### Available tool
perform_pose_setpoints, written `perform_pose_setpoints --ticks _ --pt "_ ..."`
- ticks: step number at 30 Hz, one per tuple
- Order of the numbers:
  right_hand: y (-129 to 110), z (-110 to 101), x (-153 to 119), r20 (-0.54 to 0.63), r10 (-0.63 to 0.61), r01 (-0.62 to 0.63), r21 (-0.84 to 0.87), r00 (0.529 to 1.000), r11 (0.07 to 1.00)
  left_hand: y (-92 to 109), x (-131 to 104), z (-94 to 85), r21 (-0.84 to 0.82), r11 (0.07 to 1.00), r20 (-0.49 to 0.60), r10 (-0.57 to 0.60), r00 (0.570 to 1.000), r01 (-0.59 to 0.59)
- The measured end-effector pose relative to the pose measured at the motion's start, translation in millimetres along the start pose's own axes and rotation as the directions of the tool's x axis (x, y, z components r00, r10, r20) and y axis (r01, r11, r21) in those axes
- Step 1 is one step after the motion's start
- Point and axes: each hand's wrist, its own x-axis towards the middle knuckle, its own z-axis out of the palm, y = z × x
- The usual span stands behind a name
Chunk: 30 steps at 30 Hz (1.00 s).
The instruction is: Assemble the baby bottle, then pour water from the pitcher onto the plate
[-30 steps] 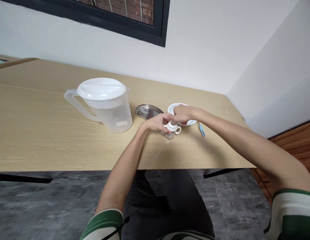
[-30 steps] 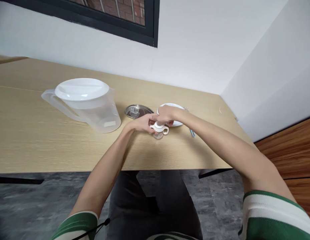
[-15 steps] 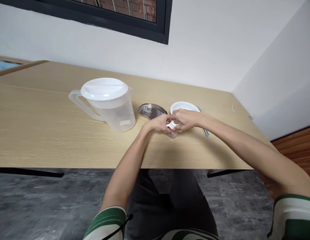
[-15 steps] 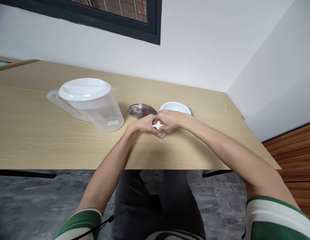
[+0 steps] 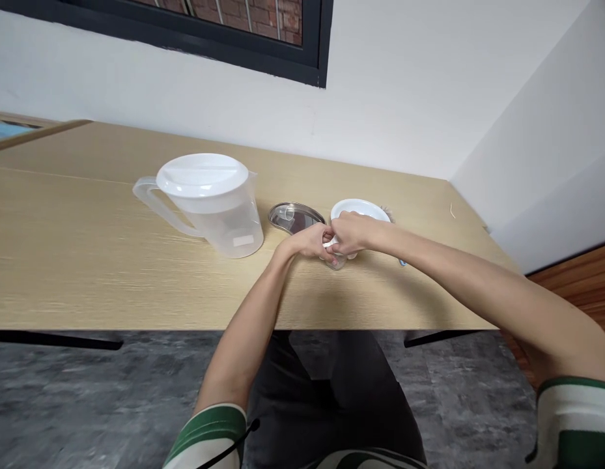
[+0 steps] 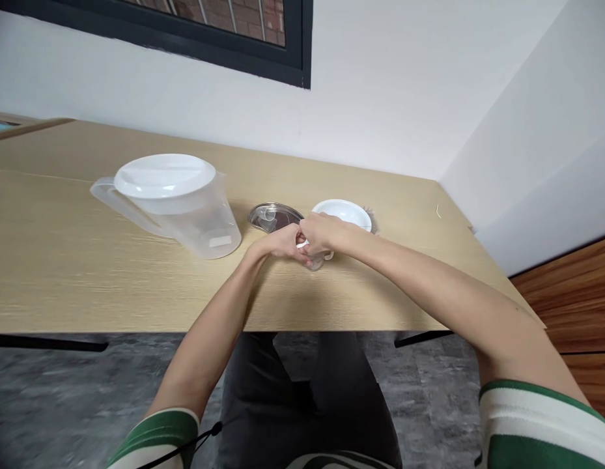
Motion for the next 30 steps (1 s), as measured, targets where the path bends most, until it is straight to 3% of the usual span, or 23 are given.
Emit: perform_pose_setpoints --ticks 3,6,8,13,17,22,30 --pt "6.8 -22.7 -0.3 -0.064 0.051 -0.049 0.036 0.997 0.998 2.4 -1.4 0.5 -0.043 0.999 0.069 0.011 0.998 -0.008" --pt "23.2 -36.7 12.4 -0.354 0.130 -0.071 0.177 0.926 0.982 4.4 -4.0 1.7 -0.143 0.990 0.094 0.011 0.996 0.003" --pt "34.1 -34.8 30.6 -0.412 0.150 -0.076 0.190 0.899 0.979 4.7 -6.4 1.1 -0.161 0.987 0.110 0.003 0.994 0.015" --pt "44.4 -5.4 89.9 -0.333 0.027 0.039 0.193 0.943 0.980 3.5 -13.1 -7.1 -0.119 0.993 0.115 -0.004 0.993 0.018" --pt "38.7 11.5 126.4 -0.366 -0.087 0.165 0.186 0.927 0.969 3.1 -17.3 -14.0 -0.053 0.998 0.119 -0.011 0.993 0.017" --pt "25.4 15.7 154.8 -0.365 -0.231 0.267 0.050 0.902 0.962 3.1 -19.7 -16.3 -0.011 0.999 0.135 -0.039 0.990 0.041" --pt "-2.5 25.1 186.9 -0.292 -0.198 0.189 -0.060 0.936 0.980 1.2 -19.8 -11.5 -0.076 0.995 0.115 -0.054 0.992 0.063"
